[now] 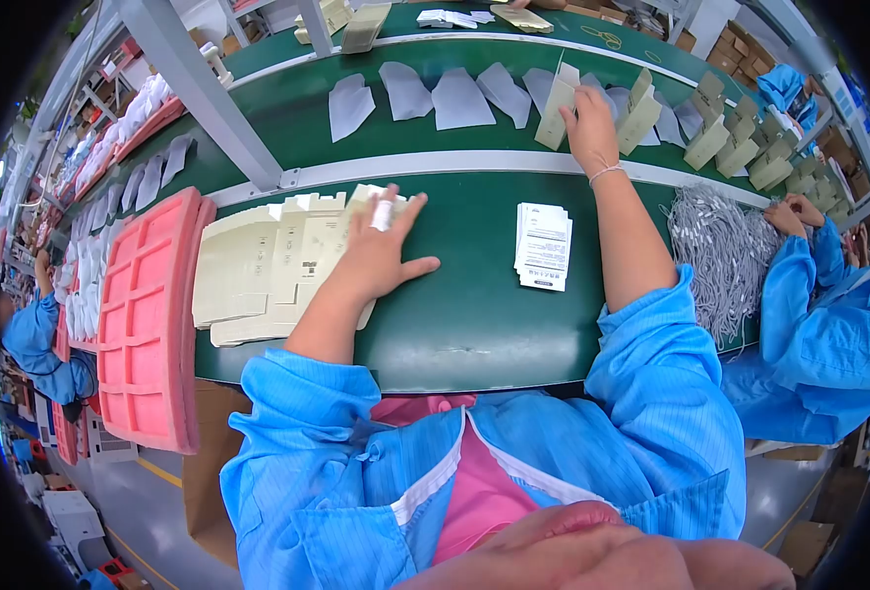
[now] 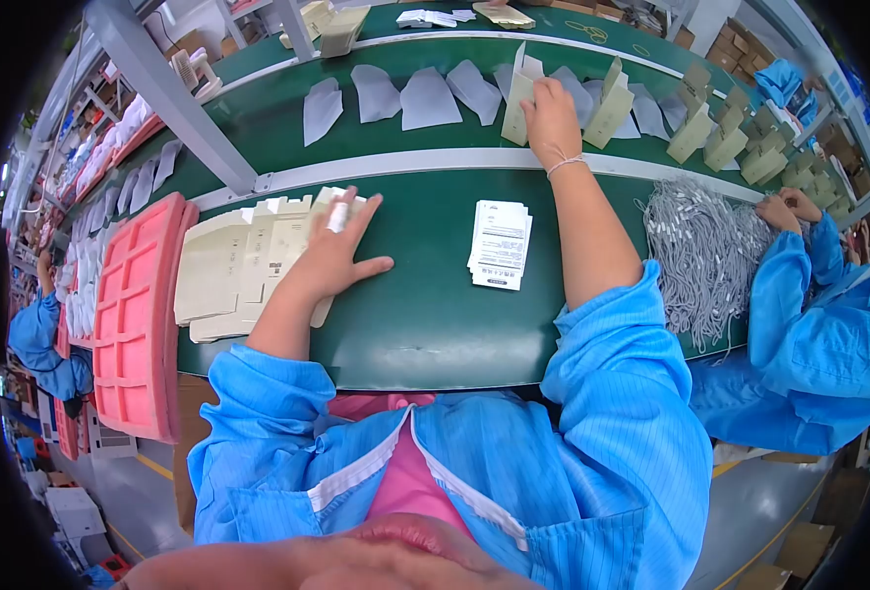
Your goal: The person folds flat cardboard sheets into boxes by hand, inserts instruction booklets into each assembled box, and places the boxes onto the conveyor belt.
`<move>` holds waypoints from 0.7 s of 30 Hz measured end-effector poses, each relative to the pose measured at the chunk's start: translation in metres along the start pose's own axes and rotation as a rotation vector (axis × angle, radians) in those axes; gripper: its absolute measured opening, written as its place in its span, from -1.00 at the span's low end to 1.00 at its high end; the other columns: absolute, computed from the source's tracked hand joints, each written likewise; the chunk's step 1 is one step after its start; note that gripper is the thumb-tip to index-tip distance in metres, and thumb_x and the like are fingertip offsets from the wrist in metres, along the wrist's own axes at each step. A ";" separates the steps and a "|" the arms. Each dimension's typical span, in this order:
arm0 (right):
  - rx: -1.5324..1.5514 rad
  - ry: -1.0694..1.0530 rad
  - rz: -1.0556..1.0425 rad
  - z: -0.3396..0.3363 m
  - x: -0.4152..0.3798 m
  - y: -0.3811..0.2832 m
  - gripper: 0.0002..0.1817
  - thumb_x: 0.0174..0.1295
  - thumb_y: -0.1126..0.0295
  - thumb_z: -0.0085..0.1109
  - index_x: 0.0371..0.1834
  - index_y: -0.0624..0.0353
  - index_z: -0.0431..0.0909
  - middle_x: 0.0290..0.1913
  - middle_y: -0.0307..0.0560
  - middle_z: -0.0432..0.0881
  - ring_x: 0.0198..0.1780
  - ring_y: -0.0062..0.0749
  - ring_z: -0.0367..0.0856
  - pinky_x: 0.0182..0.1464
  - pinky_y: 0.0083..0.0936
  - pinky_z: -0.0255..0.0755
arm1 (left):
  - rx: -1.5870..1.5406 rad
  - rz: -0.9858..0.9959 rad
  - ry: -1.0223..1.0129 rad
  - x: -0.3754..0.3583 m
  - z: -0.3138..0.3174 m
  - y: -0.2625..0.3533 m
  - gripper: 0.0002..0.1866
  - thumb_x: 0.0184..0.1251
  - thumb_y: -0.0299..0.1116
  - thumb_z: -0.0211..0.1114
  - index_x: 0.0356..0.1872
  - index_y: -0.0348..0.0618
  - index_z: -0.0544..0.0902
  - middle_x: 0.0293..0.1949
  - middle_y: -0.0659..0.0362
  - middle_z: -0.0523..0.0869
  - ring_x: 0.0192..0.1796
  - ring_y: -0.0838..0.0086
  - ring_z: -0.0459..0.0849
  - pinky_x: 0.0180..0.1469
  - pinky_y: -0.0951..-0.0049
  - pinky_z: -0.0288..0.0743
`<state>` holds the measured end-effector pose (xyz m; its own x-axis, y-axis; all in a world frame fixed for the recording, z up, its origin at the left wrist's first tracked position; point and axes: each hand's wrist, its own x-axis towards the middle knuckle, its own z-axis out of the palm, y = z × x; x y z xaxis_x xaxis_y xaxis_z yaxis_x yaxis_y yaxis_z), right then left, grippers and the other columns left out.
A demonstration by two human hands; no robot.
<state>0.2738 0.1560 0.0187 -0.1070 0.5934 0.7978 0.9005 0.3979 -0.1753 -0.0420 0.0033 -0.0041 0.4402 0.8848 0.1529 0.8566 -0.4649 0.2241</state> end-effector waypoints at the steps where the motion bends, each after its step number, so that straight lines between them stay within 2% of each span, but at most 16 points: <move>1: -0.049 0.090 -0.017 -0.001 -0.001 -0.002 -0.61 0.07 0.40 0.27 -0.03 0.27 0.47 0.05 0.04 0.47 0.00 0.03 0.45 0.10 -0.25 0.38 | 0.037 -0.151 -0.002 -0.001 -0.005 0.001 -0.04 0.01 0.13 0.37 0.42 0.04 0.13 0.40 -0.11 0.17 0.36 -0.08 0.22 0.36 0.07 0.12; 3: -0.070 0.229 -0.048 -0.012 0.004 -0.019 -0.55 0.03 0.39 0.30 0.02 0.23 0.45 0.08 0.01 0.44 0.03 -0.02 0.44 0.11 -0.26 0.37 | 0.108 -0.448 -0.013 -0.001 -0.014 0.005 -0.06 0.01 0.10 0.38 0.41 0.06 0.15 0.39 -0.12 0.20 0.36 -0.07 0.23 0.35 0.08 0.15; 4: -0.041 0.278 -0.065 -0.028 0.015 -0.042 -0.52 0.01 0.38 0.32 0.03 0.20 0.44 0.10 -0.01 0.43 0.05 -0.07 0.43 0.12 -0.27 0.37 | 0.106 -0.447 -0.019 0.000 -0.012 0.004 -0.06 0.01 0.10 0.38 0.41 0.06 0.15 0.39 -0.12 0.20 0.36 -0.07 0.23 0.35 0.08 0.15; 6: 0.638 0.049 -0.077 -0.068 0.018 -0.102 -0.46 0.05 0.40 0.35 0.13 0.19 0.40 0.15 -0.01 0.42 0.14 -0.22 0.42 0.18 -0.32 0.32 | 0.013 -0.373 -0.022 0.001 -0.007 -0.003 -0.06 -0.01 0.06 0.40 0.41 0.05 0.17 0.38 -0.12 0.22 0.34 -0.07 0.26 0.33 0.10 0.21; 7: 1.079 -0.192 -0.029 -0.083 0.012 -0.132 -0.50 0.10 0.39 0.32 0.12 0.23 0.40 0.09 -0.01 0.48 0.11 -0.28 0.46 0.16 -0.35 0.33 | -0.034 -0.341 -0.024 0.001 -0.004 -0.007 -0.06 -0.02 0.04 0.41 0.40 0.04 0.17 0.38 -0.13 0.22 0.33 -0.07 0.28 0.32 0.11 0.24; 8: 1.513 -0.437 -0.071 -0.115 -0.003 -0.171 -0.57 0.17 0.39 0.25 0.09 0.26 0.41 0.05 -0.01 0.51 0.05 -0.28 0.50 0.14 -0.36 0.35 | -0.040 -0.347 -0.034 0.000 -0.003 -0.009 -0.06 -0.02 0.04 0.41 0.40 0.04 0.17 0.38 -0.13 0.22 0.33 -0.07 0.28 0.32 0.11 0.24; 9: 1.720 -0.642 -0.375 -0.130 -0.012 -0.191 -0.69 0.23 0.40 0.17 0.02 0.24 0.46 0.03 0.01 0.53 0.03 -0.28 0.52 0.10 -0.35 0.37 | -0.056 -0.334 -0.010 0.001 -0.002 -0.010 -0.06 -0.04 0.01 0.43 0.40 0.04 0.18 0.37 -0.12 0.23 0.31 -0.07 0.30 0.31 0.13 0.26; 10: 1.866 -0.871 -0.503 -0.152 -0.017 -0.211 -0.79 0.28 0.40 0.11 -0.08 0.23 0.52 -0.05 0.02 0.55 -0.02 -0.25 0.53 0.02 -0.29 0.40 | -0.073 -0.318 0.014 0.001 -0.002 -0.010 -0.05 -0.06 -0.02 0.45 0.40 0.03 0.18 0.36 -0.11 0.24 0.29 -0.07 0.32 0.30 0.14 0.28; 12: 2.527 -0.804 -0.484 -0.167 -0.046 -0.252 -0.80 0.32 0.41 0.03 -0.08 0.25 0.52 -0.15 0.04 0.51 -0.14 -0.22 0.52 -0.09 -0.31 0.40 | -0.099 -0.294 0.017 0.002 0.000 -0.009 -0.04 -0.09 -0.05 0.47 0.39 0.03 0.19 0.36 -0.11 0.24 0.27 -0.07 0.34 0.29 0.16 0.30; 14: 2.566 -1.193 -0.247 -0.179 -0.045 -0.252 -0.76 0.30 0.42 0.00 -0.07 0.36 0.48 0.02 0.00 0.53 0.02 -0.37 0.54 0.01 -0.43 0.42 | -0.099 -0.299 0.085 0.002 0.000 -0.008 -0.03 -0.14 -0.09 0.51 0.38 0.02 0.22 0.32 -0.09 0.29 0.25 -0.07 0.36 0.28 0.16 0.31; 16: 2.612 -1.130 -0.192 -0.183 -0.050 -0.253 -0.73 0.31 0.41 -0.01 -0.04 0.38 0.45 -0.02 0.00 0.50 -0.03 -0.35 0.51 -0.02 -0.44 0.40 | -0.104 -0.298 0.115 0.003 -0.005 -0.010 -0.03 -0.16 -0.12 0.53 0.37 0.01 0.23 0.31 -0.08 0.31 0.23 -0.07 0.37 0.27 0.16 0.32; 21: 2.799 -0.801 0.043 -0.194 -0.069 -0.267 -0.60 0.33 0.37 -0.05 0.11 0.48 0.27 -0.21 0.01 0.38 -0.24 -0.28 0.39 -0.18 -0.46 0.32 | -0.128 -0.342 0.125 0.004 -0.005 -0.001 0.00 -0.21 -0.15 0.57 0.37 0.00 0.25 0.28 -0.04 0.34 0.21 -0.04 0.39 0.24 0.16 0.37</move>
<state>0.1225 -0.1273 0.1229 -0.5964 0.3614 0.7167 -0.7749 -0.4924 -0.3964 -0.0430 0.0070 0.0009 0.0915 0.9824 0.1628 0.9041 -0.1505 0.3999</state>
